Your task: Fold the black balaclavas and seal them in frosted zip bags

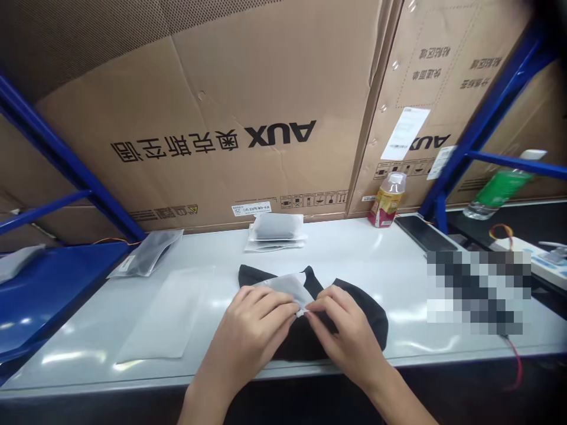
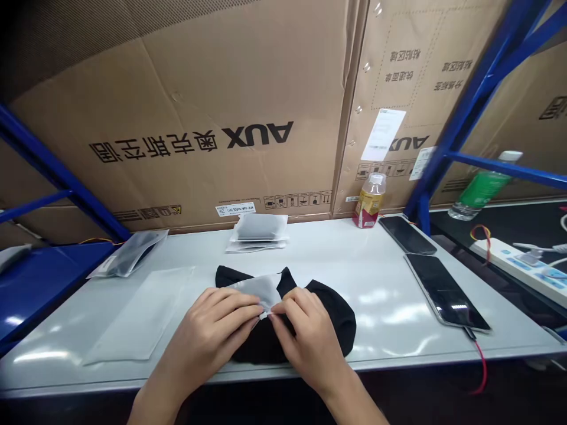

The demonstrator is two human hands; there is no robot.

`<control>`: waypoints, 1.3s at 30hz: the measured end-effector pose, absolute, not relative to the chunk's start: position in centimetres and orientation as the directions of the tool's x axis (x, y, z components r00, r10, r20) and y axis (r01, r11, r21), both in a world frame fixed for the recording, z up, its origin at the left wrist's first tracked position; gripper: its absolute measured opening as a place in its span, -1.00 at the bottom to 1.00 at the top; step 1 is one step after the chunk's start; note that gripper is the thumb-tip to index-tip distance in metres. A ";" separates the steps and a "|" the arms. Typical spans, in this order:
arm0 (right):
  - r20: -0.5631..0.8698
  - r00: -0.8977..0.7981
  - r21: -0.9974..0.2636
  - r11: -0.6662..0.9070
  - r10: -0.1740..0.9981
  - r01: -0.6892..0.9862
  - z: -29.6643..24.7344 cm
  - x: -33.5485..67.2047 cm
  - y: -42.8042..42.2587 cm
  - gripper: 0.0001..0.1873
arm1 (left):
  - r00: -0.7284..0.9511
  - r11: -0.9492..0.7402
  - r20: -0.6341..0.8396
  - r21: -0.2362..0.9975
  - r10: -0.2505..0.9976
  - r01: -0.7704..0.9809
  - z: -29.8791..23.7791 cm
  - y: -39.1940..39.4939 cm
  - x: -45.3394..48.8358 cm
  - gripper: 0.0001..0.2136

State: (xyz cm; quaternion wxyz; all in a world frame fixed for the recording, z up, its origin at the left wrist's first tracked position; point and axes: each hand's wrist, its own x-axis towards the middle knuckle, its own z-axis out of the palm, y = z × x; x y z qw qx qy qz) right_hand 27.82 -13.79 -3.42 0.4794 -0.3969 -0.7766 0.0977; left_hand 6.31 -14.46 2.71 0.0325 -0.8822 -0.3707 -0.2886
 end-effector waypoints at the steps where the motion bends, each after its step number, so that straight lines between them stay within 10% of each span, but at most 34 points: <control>1: 0.665 -0.224 -0.532 0.662 0.712 0.528 -3.3 27.8 -13.8 -0.91 | 0.550 -0.721 0.544 0.157 0.634 0.675 2.8 -14.5 6.4 -0.80; 23: 0.593 -0.458 -0.463 0.746 0.662 0.478 -0.4 27.6 -13.2 -0.84 | 0.356 -0.651 0.825 0.019 0.438 0.759 0.8 -15.5 7.2 -0.79; 39: 0.565 -0.591 -0.383 0.817 0.576 0.431 -1.2 28.9 -12.0 -0.73 | 0.419 -0.649 0.648 0.156 0.636 0.745 0.4 -15.2 6.8 -0.89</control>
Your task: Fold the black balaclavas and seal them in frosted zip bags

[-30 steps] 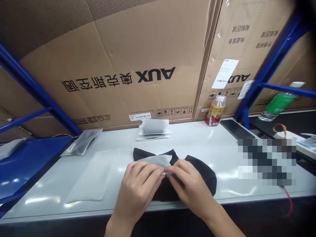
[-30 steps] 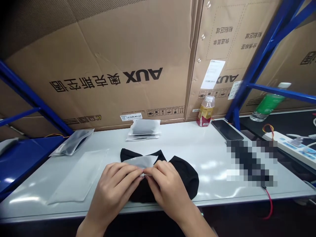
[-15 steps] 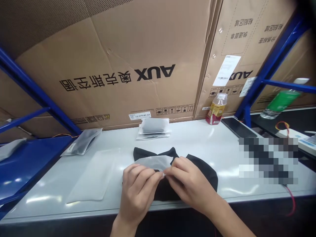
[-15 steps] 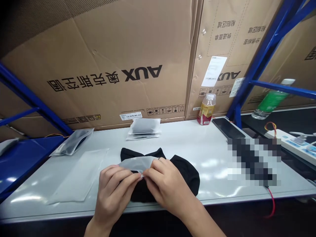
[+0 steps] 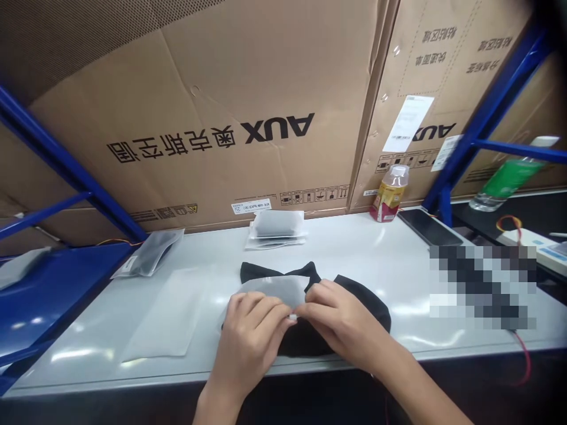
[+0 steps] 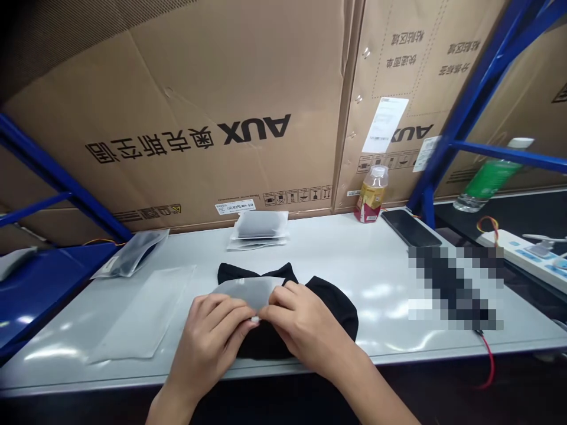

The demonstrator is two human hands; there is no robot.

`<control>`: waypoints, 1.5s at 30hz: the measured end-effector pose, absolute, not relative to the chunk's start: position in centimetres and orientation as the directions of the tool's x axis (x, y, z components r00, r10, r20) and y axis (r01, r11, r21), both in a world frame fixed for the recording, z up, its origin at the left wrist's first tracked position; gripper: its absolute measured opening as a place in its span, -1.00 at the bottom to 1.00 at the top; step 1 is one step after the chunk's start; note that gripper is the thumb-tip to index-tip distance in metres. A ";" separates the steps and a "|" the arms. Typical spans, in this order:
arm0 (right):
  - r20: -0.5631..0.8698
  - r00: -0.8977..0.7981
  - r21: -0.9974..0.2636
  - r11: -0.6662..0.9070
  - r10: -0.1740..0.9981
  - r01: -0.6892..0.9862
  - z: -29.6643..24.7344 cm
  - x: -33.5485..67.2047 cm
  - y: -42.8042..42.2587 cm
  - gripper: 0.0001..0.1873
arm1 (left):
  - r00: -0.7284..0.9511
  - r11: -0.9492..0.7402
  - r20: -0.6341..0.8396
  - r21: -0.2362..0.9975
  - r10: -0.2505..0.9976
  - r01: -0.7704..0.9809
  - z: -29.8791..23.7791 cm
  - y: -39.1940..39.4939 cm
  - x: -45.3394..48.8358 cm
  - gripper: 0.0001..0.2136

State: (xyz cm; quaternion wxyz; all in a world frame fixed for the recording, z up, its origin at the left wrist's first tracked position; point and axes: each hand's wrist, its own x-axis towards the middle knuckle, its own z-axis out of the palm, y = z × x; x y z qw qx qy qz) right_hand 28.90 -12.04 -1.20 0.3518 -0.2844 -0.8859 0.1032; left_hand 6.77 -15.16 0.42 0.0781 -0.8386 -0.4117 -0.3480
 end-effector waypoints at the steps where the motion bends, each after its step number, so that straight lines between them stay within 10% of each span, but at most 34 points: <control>1: 0.578 -0.577 -0.381 0.816 0.577 0.434 -1.4 28.9 -12.1 -0.75 | 0.418 -0.656 0.656 0.157 0.628 0.738 0.5 -15.1 6.7 -0.90; 16: 0.660 -0.472 -0.357 0.797 0.585 0.487 -1.6 27.7 -13.5 -0.87 | 0.412 -0.700 0.695 0.184 0.589 0.690 -0.3 -14.8 6.4 -0.93; 29: 0.898 -0.372 -0.003 0.848 0.236 0.530 -3.9 27.1 -13.1 -0.69 | 0.406 -0.624 0.512 0.379 0.757 0.684 1.6 -15.5 6.0 -0.85; 38: 0.632 -0.560 -0.159 0.798 0.535 0.582 -0.9 27.9 -13.3 -0.89 | 0.459 -0.723 0.679 0.154 0.572 0.673 0.8 -14.9 6.0 -0.86; 45: 0.659 -0.580 -0.100 0.820 0.479 0.564 -0.9 28.3 -13.6 -0.92 | 0.470 -0.723 0.654 0.176 0.593 0.668 0.6 -15.2 6.2 -0.90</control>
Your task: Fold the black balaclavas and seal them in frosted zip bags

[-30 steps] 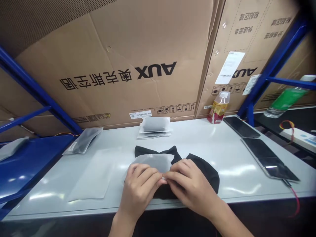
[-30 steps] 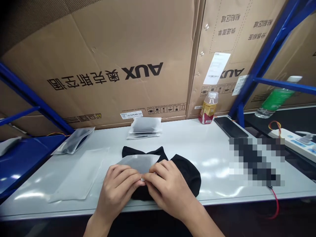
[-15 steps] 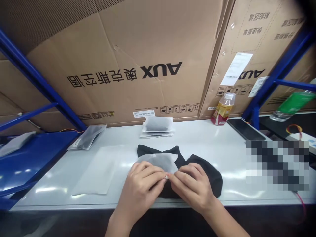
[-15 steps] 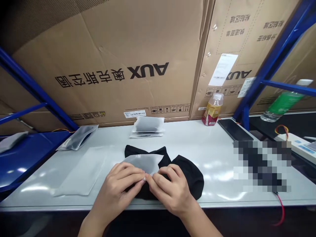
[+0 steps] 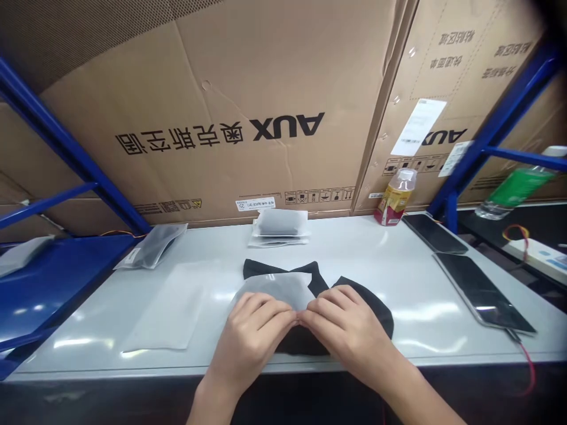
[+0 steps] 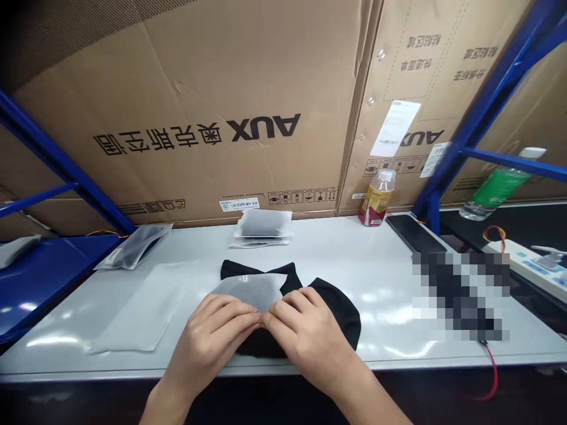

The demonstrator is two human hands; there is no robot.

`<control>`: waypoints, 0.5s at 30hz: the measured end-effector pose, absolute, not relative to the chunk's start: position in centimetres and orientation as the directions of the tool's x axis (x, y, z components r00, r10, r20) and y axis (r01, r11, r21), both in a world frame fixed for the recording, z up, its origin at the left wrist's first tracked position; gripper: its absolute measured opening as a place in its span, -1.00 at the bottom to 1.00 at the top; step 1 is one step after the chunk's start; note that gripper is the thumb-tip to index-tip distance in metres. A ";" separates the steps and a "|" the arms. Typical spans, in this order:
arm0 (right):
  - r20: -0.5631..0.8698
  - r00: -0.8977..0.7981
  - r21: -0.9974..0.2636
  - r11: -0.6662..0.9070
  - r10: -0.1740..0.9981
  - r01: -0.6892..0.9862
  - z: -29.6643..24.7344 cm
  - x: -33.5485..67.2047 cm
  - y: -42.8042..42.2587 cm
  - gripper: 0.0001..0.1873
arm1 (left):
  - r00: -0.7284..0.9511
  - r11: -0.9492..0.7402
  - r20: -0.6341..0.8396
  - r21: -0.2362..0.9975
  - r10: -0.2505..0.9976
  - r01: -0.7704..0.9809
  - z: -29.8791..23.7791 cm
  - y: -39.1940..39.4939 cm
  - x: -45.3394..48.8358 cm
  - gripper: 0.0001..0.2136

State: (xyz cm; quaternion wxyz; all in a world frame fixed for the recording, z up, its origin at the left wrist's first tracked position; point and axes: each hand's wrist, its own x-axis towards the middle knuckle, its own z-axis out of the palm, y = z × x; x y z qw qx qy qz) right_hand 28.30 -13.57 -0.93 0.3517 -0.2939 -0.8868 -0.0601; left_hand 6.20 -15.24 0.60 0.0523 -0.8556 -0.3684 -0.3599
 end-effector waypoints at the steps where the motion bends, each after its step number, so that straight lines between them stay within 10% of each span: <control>1: 0.675 -0.571 -0.081 0.817 0.467 0.571 -1.0 28.6 -13.5 -0.91 | 0.470 -0.722 0.656 0.168 0.590 0.671 0.6 -15.3 6.1 -0.90; 7: 0.696 -0.520 -0.059 0.762 0.494 0.645 -1.9 31.5 -12.1 -0.86 | 0.466 -0.681 0.599 0.191 0.651 0.707 1.2 -15.6 5.1 -0.88; 15: 0.656 -0.277 -0.442 0.654 0.703 0.614 -3.5 28.7 -16.0 -0.87 | 0.383 -0.614 0.574 0.282 0.724 0.738 1.3 -16.0 5.1 -0.88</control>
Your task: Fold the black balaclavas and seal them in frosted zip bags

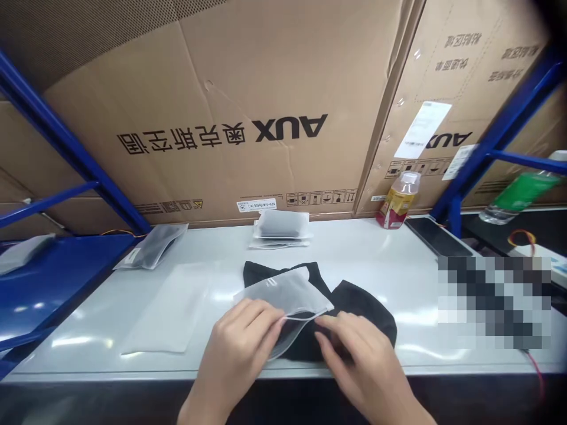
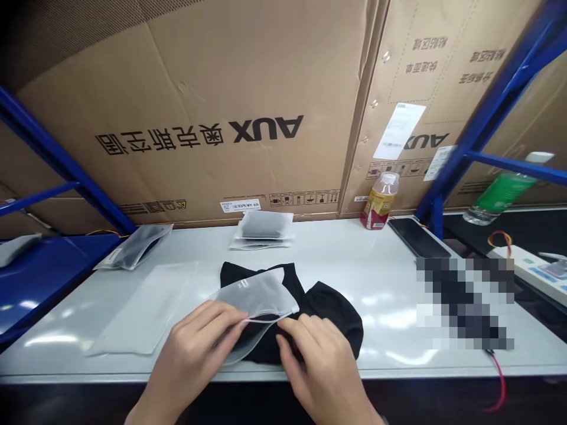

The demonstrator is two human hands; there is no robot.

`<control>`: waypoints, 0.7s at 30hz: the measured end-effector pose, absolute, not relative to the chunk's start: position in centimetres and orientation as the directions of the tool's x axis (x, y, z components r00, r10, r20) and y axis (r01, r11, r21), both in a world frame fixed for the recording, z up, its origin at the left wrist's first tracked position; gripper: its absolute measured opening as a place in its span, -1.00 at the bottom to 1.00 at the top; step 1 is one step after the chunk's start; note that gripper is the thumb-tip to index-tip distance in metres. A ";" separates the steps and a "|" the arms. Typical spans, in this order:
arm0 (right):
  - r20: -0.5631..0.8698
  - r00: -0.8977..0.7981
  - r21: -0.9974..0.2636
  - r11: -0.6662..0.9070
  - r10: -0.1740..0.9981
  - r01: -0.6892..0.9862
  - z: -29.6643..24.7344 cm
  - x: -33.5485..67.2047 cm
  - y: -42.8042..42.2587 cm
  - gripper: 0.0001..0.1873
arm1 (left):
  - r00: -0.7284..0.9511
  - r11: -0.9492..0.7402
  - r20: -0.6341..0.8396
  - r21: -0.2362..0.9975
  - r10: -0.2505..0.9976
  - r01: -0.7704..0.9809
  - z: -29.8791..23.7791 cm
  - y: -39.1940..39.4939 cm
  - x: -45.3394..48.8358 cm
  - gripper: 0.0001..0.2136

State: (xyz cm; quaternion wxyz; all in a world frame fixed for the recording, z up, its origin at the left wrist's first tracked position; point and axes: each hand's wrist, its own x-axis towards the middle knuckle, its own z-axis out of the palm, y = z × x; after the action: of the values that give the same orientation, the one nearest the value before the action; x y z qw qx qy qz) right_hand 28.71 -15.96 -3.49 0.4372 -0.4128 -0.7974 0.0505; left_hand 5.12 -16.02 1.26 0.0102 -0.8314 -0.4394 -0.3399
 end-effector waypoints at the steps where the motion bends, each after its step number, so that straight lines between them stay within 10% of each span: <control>1: 0.651 -0.237 -0.490 0.638 0.721 0.594 -3.5 27.9 -16.5 -0.87 | 0.340 -0.603 0.615 0.286 0.711 0.744 1.1 -16.1 5.8 -0.89; 9: 0.245 -0.005 -0.781 0.201 0.969 0.591 -3.1 26.0 -16.4 -0.64 | 0.103 -0.438 0.650 0.379 0.753 0.815 -0.3 -16.2 9.9 -0.88; 15: 0.304 -0.071 -0.730 0.280 0.950 0.623 -4.3 26.7 -17.8 -0.74 | 0.378 -0.549 0.442 0.371 0.814 0.749 0.8 -15.2 9.0 -0.84; 21: 0.271 -0.053 -0.726 0.240 0.961 0.645 -4.3 26.0 -17.8 -0.71 | 0.187 -0.358 0.373 0.466 0.909 0.810 0.2 -12.3 7.1 -0.73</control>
State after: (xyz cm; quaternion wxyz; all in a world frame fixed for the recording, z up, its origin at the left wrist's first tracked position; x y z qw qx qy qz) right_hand 26.01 -17.76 -4.33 0.3726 -0.5787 -0.6937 0.2123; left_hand 7.14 -12.29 0.16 -0.0818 -0.7660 -0.5608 -0.3034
